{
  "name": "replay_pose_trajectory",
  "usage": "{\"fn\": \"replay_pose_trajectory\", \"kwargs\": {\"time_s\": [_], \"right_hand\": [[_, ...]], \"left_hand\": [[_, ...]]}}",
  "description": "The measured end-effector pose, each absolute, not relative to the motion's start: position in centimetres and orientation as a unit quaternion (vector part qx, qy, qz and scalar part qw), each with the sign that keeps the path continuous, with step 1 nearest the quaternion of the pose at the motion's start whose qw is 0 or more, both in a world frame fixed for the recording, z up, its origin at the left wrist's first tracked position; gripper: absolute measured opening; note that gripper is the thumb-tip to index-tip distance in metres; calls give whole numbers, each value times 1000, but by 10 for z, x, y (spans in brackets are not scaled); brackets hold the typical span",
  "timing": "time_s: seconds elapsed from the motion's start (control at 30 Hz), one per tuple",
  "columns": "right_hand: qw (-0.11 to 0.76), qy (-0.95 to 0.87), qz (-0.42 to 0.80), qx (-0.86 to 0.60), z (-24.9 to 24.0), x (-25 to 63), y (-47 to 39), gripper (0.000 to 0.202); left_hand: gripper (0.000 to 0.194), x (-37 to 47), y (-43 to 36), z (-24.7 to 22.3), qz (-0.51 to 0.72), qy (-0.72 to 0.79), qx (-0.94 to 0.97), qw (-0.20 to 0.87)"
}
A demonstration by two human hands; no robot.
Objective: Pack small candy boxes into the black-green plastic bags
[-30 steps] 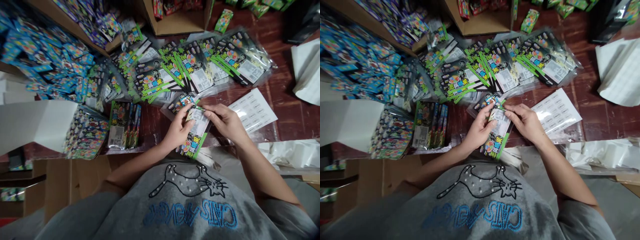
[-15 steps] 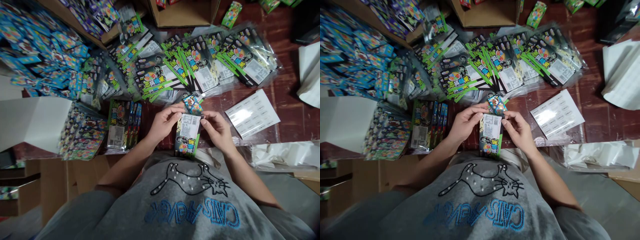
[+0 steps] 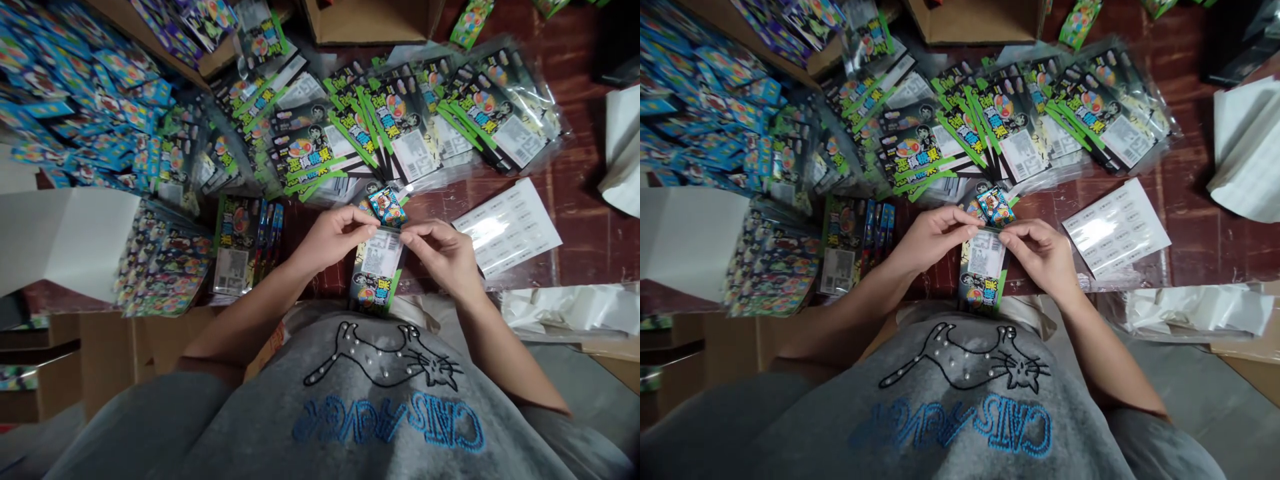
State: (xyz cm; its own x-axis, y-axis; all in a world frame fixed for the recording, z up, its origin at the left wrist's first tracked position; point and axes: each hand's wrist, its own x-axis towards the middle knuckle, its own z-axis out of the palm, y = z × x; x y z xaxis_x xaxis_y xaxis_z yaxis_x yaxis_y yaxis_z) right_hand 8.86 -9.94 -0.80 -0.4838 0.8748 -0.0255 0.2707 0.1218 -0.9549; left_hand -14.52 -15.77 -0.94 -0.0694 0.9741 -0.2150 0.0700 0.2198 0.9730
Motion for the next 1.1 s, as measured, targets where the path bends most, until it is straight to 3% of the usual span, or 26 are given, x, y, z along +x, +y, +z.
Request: {"fn": "replay_pose_trajectory", "kwargs": {"time_s": [0.13, 0.43, 0.73, 0.83, 1.0, 1.1], "right_hand": [[285, -585, 604, -461, -6, 84, -94, 33], [265, -485, 688, -470, -10, 115, -85, 33], [294, -614, 613, -399, -4, 163, -97, 22], [274, -695, 532, -399, -4, 181, -95, 27], [290, -734, 147, -597, -33, 243, -63, 63], [246, -704, 104, -658, -55, 274, -44, 62]], "left_hand": [[16, -139, -149, -1, 428, 597, 436, 521], [24, -133, -130, -2, 349, 569, 445, 597], [20, -104, -109, -2, 307, 530, 534, 583], [18, -95, -101, -3, 273, 533, 591, 541], [10, -86, -83, -4, 169, 539, 756, 330], [18, -76, -65, -2, 159, 522, 804, 237]]}}
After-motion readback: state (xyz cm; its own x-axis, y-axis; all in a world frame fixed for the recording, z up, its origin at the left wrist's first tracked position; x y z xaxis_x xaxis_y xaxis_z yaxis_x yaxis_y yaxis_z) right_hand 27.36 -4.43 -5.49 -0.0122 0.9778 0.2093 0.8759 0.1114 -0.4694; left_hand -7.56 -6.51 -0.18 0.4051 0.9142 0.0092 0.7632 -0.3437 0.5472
